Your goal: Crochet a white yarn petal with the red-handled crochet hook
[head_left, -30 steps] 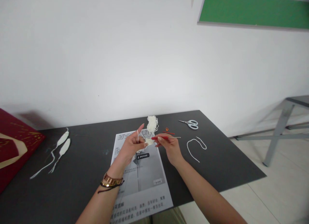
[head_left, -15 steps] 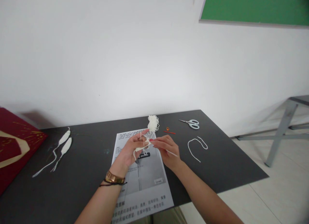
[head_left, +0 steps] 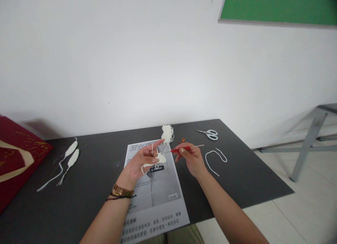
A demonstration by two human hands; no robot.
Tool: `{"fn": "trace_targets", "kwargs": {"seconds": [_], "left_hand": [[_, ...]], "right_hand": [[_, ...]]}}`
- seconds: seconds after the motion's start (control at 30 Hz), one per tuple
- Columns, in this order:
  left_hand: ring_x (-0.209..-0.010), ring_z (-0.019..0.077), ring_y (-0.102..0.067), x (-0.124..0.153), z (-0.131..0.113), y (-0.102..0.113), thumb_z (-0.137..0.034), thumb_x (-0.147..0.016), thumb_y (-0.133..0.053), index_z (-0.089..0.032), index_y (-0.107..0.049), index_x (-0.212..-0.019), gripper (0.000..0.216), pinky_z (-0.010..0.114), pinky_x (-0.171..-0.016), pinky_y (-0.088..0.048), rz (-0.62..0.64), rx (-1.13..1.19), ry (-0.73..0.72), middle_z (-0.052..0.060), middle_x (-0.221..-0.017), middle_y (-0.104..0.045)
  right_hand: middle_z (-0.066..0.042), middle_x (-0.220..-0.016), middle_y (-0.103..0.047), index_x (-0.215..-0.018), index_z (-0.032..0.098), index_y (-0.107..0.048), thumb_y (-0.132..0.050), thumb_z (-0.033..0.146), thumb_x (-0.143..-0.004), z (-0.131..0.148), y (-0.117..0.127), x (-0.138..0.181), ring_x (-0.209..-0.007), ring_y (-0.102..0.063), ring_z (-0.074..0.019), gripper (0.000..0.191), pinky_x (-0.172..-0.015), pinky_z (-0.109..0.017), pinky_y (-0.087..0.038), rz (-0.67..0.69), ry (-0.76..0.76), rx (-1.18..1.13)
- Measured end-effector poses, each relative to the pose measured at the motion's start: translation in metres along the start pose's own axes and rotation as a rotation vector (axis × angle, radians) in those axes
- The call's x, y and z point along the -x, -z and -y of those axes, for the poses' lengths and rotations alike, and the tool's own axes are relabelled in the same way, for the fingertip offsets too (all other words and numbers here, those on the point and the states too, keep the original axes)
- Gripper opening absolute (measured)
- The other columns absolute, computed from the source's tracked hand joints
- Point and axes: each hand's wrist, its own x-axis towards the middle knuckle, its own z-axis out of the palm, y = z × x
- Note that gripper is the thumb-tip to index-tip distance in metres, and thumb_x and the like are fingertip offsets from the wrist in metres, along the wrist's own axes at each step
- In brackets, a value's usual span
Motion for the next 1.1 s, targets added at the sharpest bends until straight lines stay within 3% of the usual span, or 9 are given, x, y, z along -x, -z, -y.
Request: {"fn": "trace_targets", "kwargs": {"seconds": [0.67,0.93,1.1], "left_hand": [[-0.051,0.0085,-0.043,0.001,0.003,0.004,-0.009,-0.051,-0.078,-0.011,-0.067,-0.119,0.069,0.022,-0.049,-0.033,0.129,-0.047,0.067,-0.005,-0.058,-0.048],[-0.050,0.0092,-0.046,0.002,0.003,0.003,-0.013,-0.050,-0.082,-0.014,-0.073,-0.108,0.059,0.024,-0.050,-0.033,0.119,-0.152,0.072,-0.002,-0.060,-0.055],[-0.053,0.0084,-0.046,0.001,0.002,-0.001,-0.012,-0.060,-0.080,-0.017,-0.069,-0.116,0.057,0.023,-0.052,-0.032,0.043,-0.280,0.008,-0.003,-0.065,-0.056]], "right_hand": [[-0.001,-0.062,-0.068,-0.068,0.019,-0.073,-0.080,0.037,-0.066,0.018,0.009,-0.003,-0.048,-0.059,-0.0139,0.020,-0.043,-0.025,-0.050,0.094,-0.082,-0.096],[0.000,-0.055,-0.067,-0.069,0.017,-0.072,-0.082,0.038,-0.065,0.012,0.007,-0.003,-0.044,-0.057,-0.0106,0.023,-0.044,-0.022,-0.055,0.024,-0.236,-0.220],[0.003,-0.051,-0.064,-0.073,0.014,-0.072,-0.080,0.034,-0.068,-0.002,0.005,-0.006,-0.041,-0.053,-0.0062,0.022,-0.041,-0.016,-0.053,-0.062,-0.383,-0.314]]}}
